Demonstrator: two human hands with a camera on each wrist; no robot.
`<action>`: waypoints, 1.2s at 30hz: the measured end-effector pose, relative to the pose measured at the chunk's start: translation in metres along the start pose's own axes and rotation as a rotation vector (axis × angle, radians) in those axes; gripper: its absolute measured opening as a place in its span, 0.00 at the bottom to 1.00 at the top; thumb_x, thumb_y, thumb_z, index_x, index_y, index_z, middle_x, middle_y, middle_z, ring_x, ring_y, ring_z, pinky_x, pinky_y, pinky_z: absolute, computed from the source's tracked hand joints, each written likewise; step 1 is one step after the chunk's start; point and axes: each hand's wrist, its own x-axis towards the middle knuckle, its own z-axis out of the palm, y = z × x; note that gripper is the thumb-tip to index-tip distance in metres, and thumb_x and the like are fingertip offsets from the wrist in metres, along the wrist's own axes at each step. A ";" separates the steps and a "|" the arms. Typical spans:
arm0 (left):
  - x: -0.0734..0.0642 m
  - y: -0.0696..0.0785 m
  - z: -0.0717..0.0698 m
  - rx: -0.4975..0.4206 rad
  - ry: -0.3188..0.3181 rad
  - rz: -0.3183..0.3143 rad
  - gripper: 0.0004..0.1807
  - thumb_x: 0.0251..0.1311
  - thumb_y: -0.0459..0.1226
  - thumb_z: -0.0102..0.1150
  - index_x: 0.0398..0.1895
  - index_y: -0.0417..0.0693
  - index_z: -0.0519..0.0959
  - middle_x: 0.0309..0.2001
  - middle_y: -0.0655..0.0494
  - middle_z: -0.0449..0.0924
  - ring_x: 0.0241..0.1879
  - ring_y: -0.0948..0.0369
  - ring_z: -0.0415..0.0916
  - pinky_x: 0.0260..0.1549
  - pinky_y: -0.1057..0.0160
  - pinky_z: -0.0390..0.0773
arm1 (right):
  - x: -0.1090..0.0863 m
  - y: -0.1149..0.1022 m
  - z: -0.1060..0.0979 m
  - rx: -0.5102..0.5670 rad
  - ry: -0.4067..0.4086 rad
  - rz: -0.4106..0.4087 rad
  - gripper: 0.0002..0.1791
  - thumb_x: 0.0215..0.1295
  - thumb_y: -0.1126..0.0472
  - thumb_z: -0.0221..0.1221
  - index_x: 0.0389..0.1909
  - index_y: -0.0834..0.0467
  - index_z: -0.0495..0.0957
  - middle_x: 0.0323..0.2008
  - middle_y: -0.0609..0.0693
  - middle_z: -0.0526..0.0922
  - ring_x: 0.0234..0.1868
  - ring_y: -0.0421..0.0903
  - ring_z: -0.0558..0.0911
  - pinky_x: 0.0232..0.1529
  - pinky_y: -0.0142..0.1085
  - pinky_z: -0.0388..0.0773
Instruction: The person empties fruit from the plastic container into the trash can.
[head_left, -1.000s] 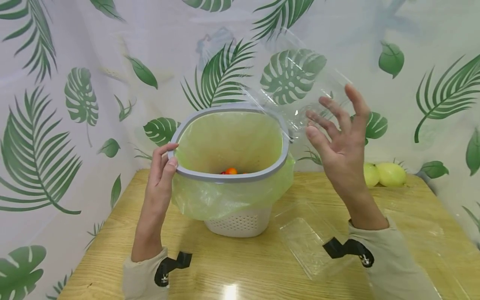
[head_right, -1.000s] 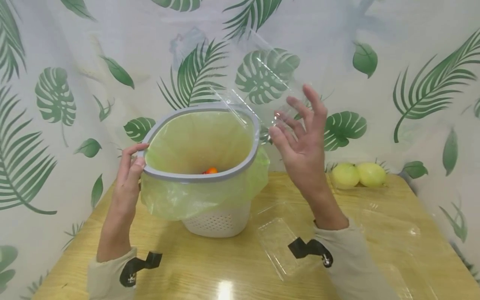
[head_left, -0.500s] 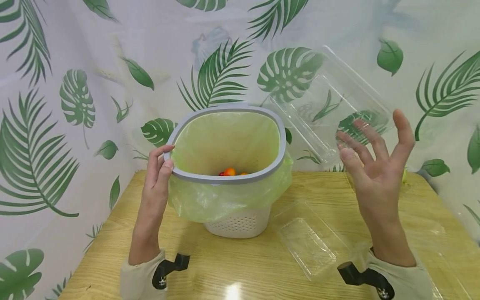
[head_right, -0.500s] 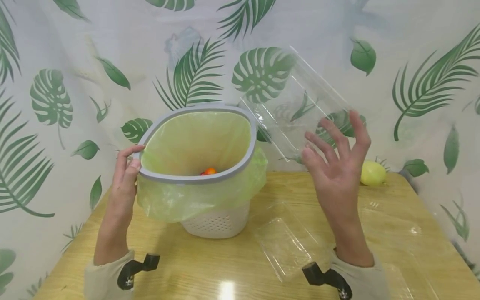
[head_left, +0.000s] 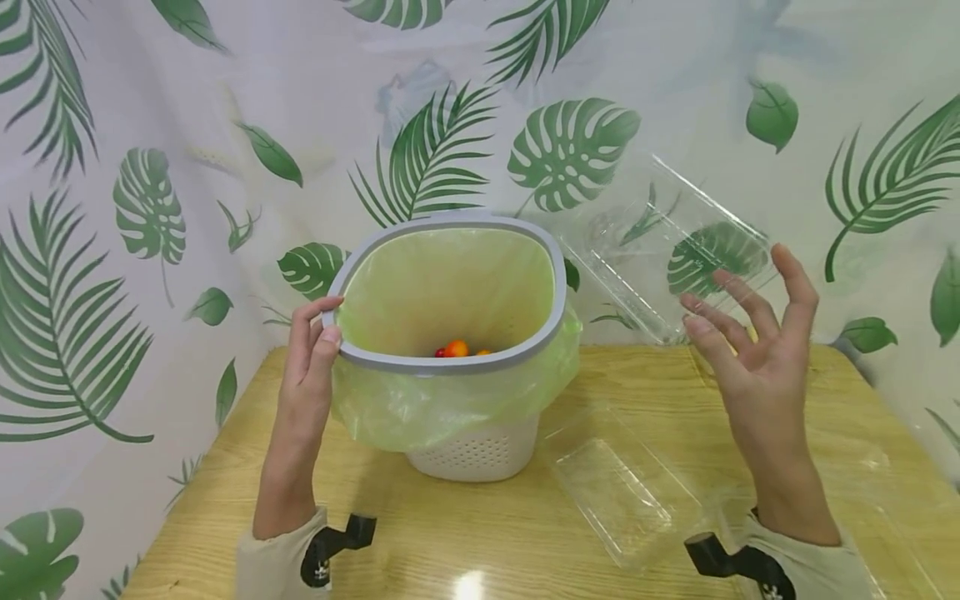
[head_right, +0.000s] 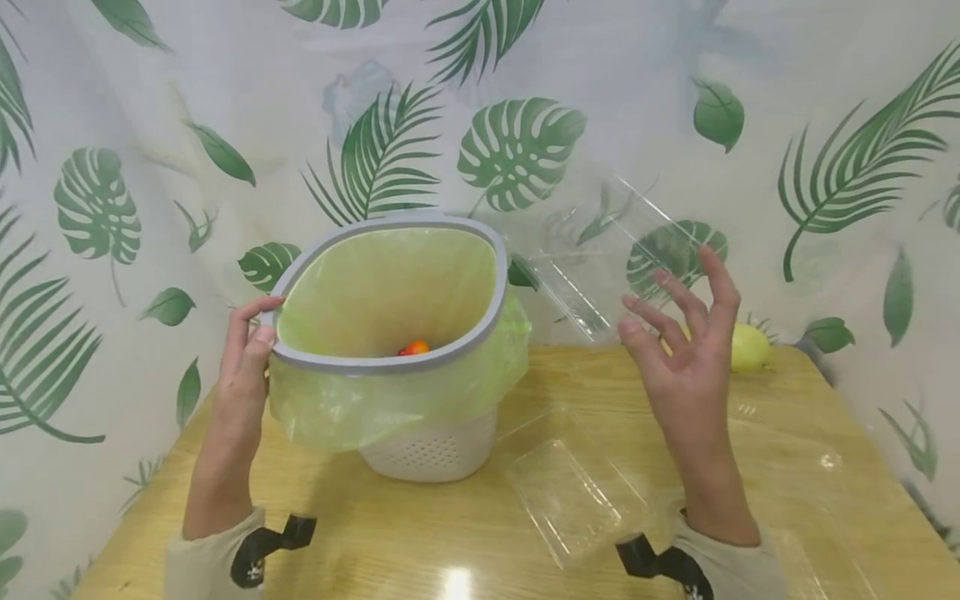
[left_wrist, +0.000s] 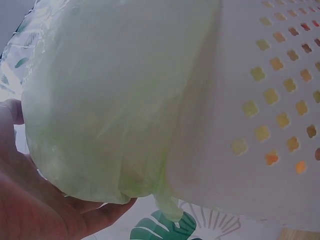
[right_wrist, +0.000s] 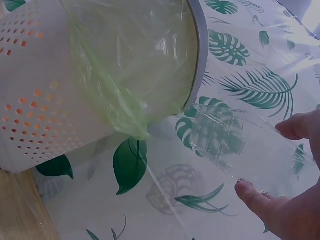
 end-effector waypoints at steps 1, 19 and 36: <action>0.000 0.000 0.000 0.000 0.000 0.001 0.23 0.78 0.44 0.40 0.71 0.46 0.64 0.70 0.47 0.65 0.65 0.54 0.63 0.67 0.43 0.50 | 0.000 0.000 -0.003 -0.034 0.001 0.023 0.46 0.68 0.77 0.58 0.80 0.45 0.51 0.67 0.63 0.65 0.59 0.55 0.81 0.54 0.32 0.78; 0.000 0.002 0.000 -0.019 0.001 0.002 0.22 0.79 0.43 0.40 0.70 0.47 0.64 0.69 0.46 0.66 0.64 0.54 0.64 0.67 0.44 0.51 | 0.006 0.051 -0.039 -0.395 -0.153 0.437 0.50 0.74 0.62 0.59 0.81 0.29 0.36 0.76 0.72 0.46 0.64 0.60 0.72 0.46 0.26 0.78; 0.000 0.001 0.001 -0.021 -0.001 0.000 0.22 0.78 0.44 0.40 0.71 0.49 0.65 0.69 0.47 0.68 0.60 0.52 0.67 0.65 0.45 0.54 | 0.002 0.074 -0.068 -0.559 -0.427 0.676 0.52 0.71 0.71 0.50 0.81 0.54 0.21 0.69 0.83 0.48 0.47 0.46 0.82 0.47 0.34 0.81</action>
